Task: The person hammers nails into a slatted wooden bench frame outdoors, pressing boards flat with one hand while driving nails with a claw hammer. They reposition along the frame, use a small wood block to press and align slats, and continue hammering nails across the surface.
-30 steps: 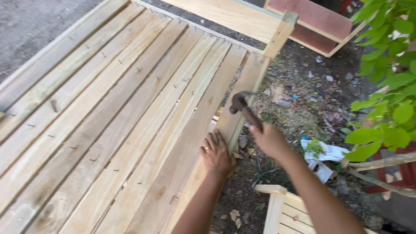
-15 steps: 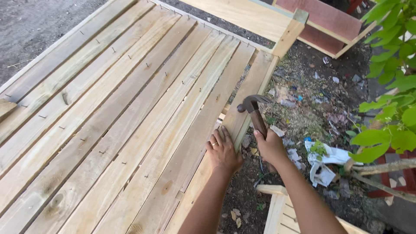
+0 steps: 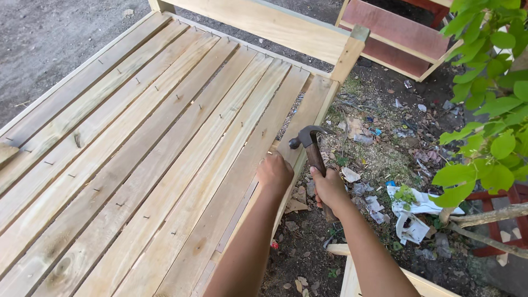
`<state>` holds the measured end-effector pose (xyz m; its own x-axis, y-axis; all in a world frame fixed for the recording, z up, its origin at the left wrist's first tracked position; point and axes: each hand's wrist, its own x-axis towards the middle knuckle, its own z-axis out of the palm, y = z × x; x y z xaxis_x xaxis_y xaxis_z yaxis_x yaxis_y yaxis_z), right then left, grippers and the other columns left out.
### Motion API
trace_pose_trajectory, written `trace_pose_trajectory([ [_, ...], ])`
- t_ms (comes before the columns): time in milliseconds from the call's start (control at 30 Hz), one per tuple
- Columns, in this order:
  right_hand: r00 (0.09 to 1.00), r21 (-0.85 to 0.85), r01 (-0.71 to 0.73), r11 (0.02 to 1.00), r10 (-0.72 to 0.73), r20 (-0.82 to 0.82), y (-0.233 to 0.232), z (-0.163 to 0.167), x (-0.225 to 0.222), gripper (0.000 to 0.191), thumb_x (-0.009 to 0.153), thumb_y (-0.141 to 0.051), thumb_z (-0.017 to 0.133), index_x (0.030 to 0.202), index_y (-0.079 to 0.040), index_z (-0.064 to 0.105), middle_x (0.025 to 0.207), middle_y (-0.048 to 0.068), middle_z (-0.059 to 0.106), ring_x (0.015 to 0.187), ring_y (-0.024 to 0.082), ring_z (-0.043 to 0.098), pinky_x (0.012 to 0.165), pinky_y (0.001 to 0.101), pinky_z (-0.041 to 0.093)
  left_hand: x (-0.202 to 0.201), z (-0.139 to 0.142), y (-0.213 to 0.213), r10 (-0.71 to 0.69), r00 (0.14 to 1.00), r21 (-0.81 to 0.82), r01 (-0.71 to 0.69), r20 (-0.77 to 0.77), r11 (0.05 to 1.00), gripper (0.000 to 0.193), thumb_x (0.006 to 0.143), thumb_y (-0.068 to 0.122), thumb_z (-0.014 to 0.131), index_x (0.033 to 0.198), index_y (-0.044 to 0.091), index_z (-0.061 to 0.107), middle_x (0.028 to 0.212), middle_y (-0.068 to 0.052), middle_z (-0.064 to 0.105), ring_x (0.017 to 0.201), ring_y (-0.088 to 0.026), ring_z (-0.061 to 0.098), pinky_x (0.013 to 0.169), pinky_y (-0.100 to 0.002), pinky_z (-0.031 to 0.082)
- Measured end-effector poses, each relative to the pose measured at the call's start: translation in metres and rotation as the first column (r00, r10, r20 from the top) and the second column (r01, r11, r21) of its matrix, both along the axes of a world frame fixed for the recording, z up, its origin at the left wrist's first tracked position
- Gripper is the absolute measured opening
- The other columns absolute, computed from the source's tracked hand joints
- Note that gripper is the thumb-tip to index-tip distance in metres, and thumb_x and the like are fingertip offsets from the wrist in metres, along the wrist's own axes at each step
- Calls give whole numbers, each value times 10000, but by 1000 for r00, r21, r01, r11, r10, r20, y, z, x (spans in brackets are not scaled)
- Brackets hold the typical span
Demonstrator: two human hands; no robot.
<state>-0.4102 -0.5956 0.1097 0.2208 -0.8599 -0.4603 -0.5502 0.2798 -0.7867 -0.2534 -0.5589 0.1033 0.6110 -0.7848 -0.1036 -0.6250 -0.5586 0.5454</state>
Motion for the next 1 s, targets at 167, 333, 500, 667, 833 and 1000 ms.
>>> trace_pose_trajectory([
  [167,1000,-31,-4,1000,4,-24,3,-4,-1,431,997,-419,595,934,5,550,592,64,553,418,175,540,390,368,476,9,15,-17,1,994,61,6,-114,998,277,890,211,613,1080,28,698,1125,-204,716,1055,-387,714,875,-473,585],
  [333,999,-55,-26,998,24,-40,3,0,-1,402,992,-409,590,923,-14,555,571,46,538,413,169,553,372,362,470,9,22,-35,-73,992,168,90,-105,982,585,885,194,628,1375,30,353,1194,-233,699,1079,-373,709,889,-457,583],
  [500,995,-67,-59,996,53,-85,7,5,-1,376,995,-405,568,965,-30,573,560,46,534,394,177,539,367,368,463,12,25,-43,-26,973,131,58,-231,990,659,886,261,657,1413,47,325,1257,-242,682,1173,-364,671,966,-462,538],
  [667,993,-73,-83,994,75,-94,4,-2,-5,404,1005,-409,560,1011,-7,595,557,59,552,373,196,566,368,379,462,11,27,-52,202,908,177,-145,-367,973,785,836,436,758,1377,33,357,1283,-237,649,1204,-350,653,1001,-440,524],
  [833,994,-99,-67,993,58,-95,-2,-28,-5,416,1004,-401,562,1015,13,603,603,79,590,428,224,600,388,387,490,6,27,-51,208,909,150,-164,-361,975,747,832,393,726,1376,31,364,1229,-255,689,1164,-375,680,986,-442,536],
  [1000,967,-527,-210,824,94,-238,-5,-46,6,373,996,-396,640,1028,-26,666,693,91,675,596,240,654,520,388,482,11,26,-55,181,898,171,-121,-401,978,817,767,398,741,1356,5,334,1208,-241,706,1159,-347,701,984,-407,550],
])
